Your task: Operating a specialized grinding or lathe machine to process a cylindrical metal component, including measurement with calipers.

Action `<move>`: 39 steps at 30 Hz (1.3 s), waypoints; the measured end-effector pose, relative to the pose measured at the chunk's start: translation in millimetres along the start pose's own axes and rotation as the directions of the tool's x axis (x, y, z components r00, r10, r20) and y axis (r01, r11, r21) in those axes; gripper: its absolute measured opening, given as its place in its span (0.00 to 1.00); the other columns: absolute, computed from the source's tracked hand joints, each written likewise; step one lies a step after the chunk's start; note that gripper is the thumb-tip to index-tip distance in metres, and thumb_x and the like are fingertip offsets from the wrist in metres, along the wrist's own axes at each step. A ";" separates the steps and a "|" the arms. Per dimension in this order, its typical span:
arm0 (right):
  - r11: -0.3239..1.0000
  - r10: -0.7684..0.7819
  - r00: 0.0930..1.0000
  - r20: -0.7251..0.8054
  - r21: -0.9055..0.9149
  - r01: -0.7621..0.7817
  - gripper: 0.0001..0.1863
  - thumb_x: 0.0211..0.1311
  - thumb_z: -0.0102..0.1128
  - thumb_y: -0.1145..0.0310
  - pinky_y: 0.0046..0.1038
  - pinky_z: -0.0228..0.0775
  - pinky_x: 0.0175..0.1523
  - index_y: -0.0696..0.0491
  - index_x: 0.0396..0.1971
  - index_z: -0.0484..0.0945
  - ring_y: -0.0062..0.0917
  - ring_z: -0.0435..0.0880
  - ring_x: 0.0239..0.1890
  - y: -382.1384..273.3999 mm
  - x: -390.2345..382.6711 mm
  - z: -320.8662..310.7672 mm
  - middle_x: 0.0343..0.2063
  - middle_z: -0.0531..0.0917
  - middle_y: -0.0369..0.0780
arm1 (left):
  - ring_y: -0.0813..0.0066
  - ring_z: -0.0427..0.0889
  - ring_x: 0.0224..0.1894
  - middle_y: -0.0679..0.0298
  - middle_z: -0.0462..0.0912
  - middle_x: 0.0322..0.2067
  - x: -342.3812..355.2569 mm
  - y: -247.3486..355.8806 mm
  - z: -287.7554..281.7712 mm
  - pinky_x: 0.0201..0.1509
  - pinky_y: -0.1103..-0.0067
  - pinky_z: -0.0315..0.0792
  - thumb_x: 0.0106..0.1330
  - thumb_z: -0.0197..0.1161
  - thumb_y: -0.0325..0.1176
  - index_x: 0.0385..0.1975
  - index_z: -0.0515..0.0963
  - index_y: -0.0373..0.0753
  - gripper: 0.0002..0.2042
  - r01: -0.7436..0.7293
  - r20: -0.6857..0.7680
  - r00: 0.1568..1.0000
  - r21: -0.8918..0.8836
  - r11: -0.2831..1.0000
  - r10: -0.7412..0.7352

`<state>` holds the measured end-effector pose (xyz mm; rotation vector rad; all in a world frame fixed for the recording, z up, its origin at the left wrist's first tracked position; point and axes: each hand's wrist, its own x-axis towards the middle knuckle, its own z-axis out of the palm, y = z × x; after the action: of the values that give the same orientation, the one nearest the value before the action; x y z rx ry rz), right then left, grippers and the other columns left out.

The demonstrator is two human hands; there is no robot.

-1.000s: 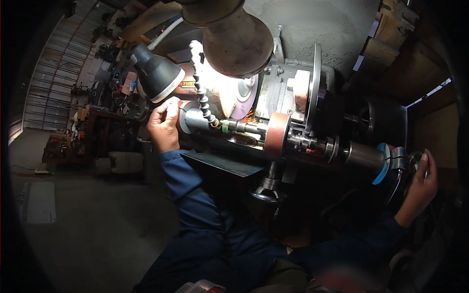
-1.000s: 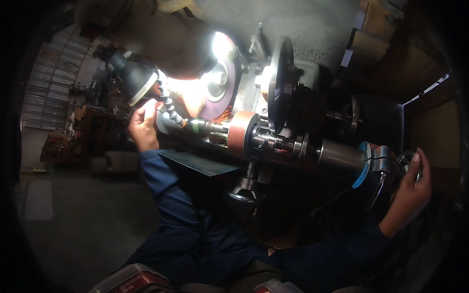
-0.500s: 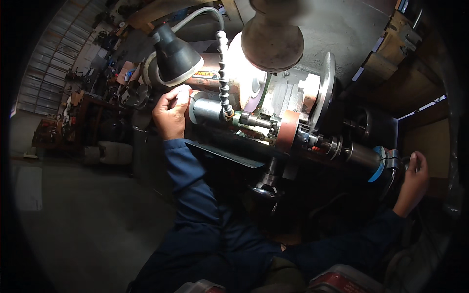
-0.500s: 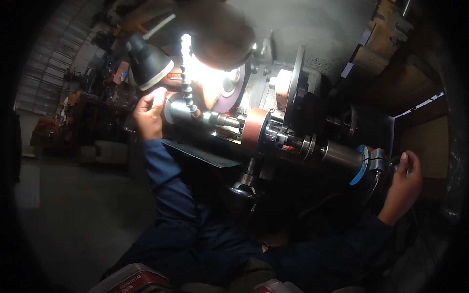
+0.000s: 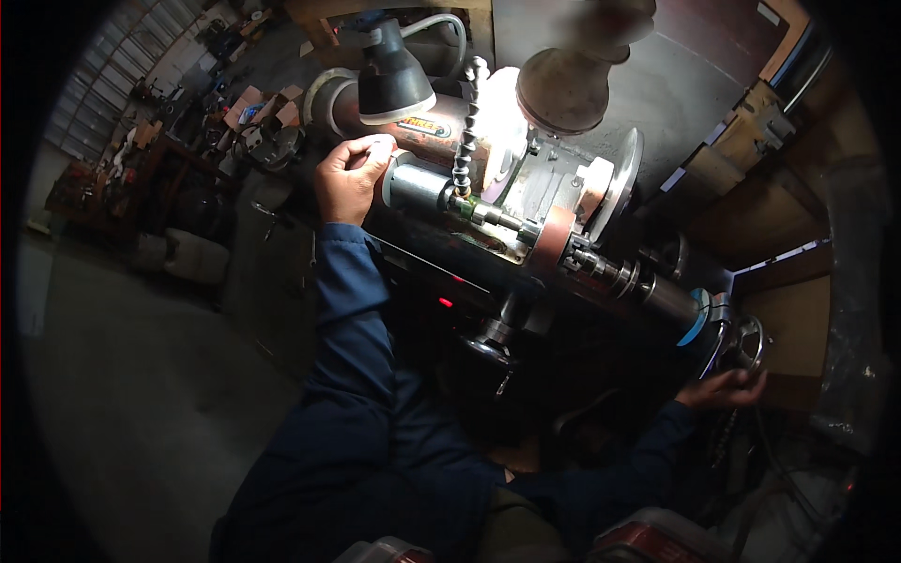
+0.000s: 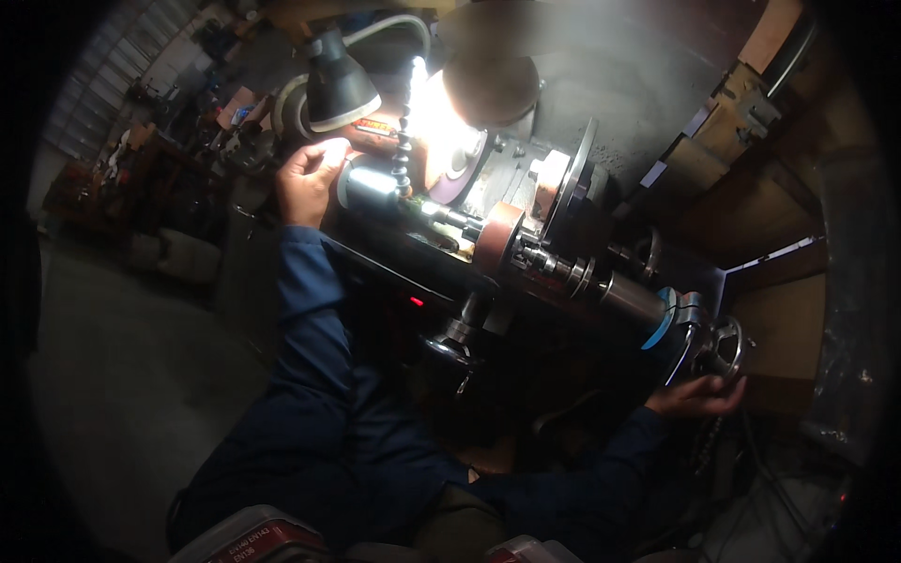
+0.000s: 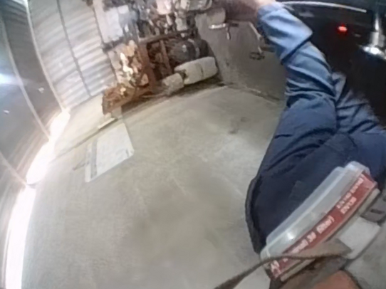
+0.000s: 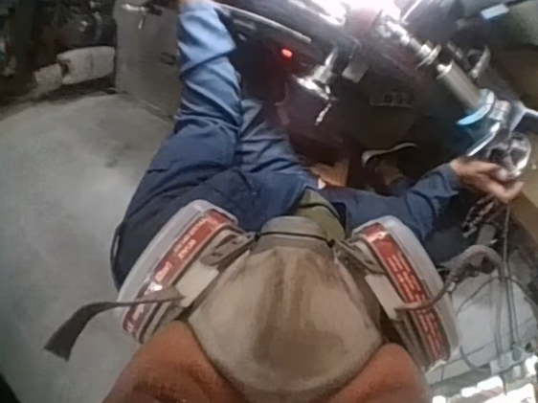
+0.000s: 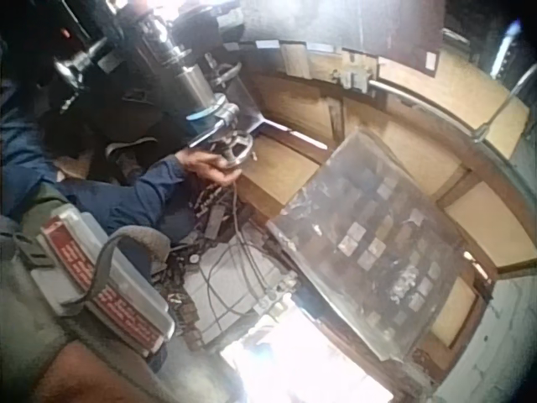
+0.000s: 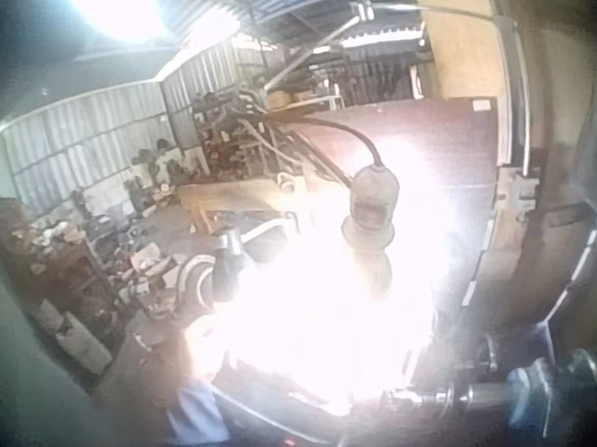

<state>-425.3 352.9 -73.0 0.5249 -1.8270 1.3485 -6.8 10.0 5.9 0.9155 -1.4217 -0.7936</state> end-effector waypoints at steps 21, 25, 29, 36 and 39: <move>0.954 0.083 0.838 0.540 -0.287 0.091 0.17 0.66 0.54 0.63 0.30 0.69 0.54 0.61 0.47 0.77 0.34 0.81 0.47 -55.7 71.7 -6.6 0.45 0.82 0.47 | 0.78 0.83 0.37 0.60 0.84 0.34 1.7 -10.7 -1.3 0.44 0.82 0.78 0.53 0.69 0.20 0.33 0.81 0.32 0.08 0.076 -0.015 0.997 -0.087 0.993 -0.077; 0.926 0.138 0.709 0.692 -0.345 0.157 0.17 0.63 0.56 0.64 0.30 0.68 0.54 0.60 0.46 0.78 0.34 0.81 0.45 -66.6 93.0 2.6 0.42 0.82 0.48 | 0.79 0.82 0.37 0.62 0.84 0.34 1.6 -13.2 -1.6 0.42 0.83 0.78 0.52 0.70 0.21 0.33 0.82 0.32 0.08 0.032 -0.018 0.999 -0.081 0.996 -0.034; 0.910 0.246 0.580 0.777 -0.392 0.138 0.15 0.61 0.58 0.68 0.30 0.68 0.53 0.60 0.45 0.78 0.34 0.81 0.45 -70.0 108.3 16.9 0.42 0.82 0.49 | 0.76 0.83 0.38 0.60 0.83 0.34 -0.1 -15.3 -1.1 0.44 0.81 0.78 0.54 0.67 0.19 0.34 0.80 0.31 0.08 0.041 -0.005 0.999 -0.024 0.999 -0.042; 0.919 0.103 0.702 0.704 -0.337 0.203 0.16 0.63 0.57 0.64 0.31 0.69 0.52 0.59 0.45 0.78 0.35 0.81 0.44 -68.8 87.1 2.9 0.41 0.83 0.48 | 0.72 0.83 0.40 0.57 0.83 0.36 0.0 -10.5 -5.5 0.46 0.80 0.78 0.57 0.63 0.16 0.36 0.78 0.29 0.08 0.058 0.010 0.998 -0.033 0.998 -0.057; 0.932 0.100 0.813 0.574 -0.340 0.126 0.19 0.67 0.52 0.59 0.31 0.70 0.52 0.59 0.46 0.77 0.36 0.80 0.46 -64.6 70.7 -8.3 0.43 0.81 0.48 | 0.73 0.83 0.40 0.57 0.83 0.36 1.0 -17.3 -4.8 0.47 0.80 0.78 0.56 0.63 0.16 0.37 0.78 0.29 0.09 0.025 0.017 1.000 0.026 0.999 -0.026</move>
<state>-418.7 346.6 22.8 0.8105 -2.5015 0.8365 -0.7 1.5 -8.7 0.9505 -1.4407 -0.8053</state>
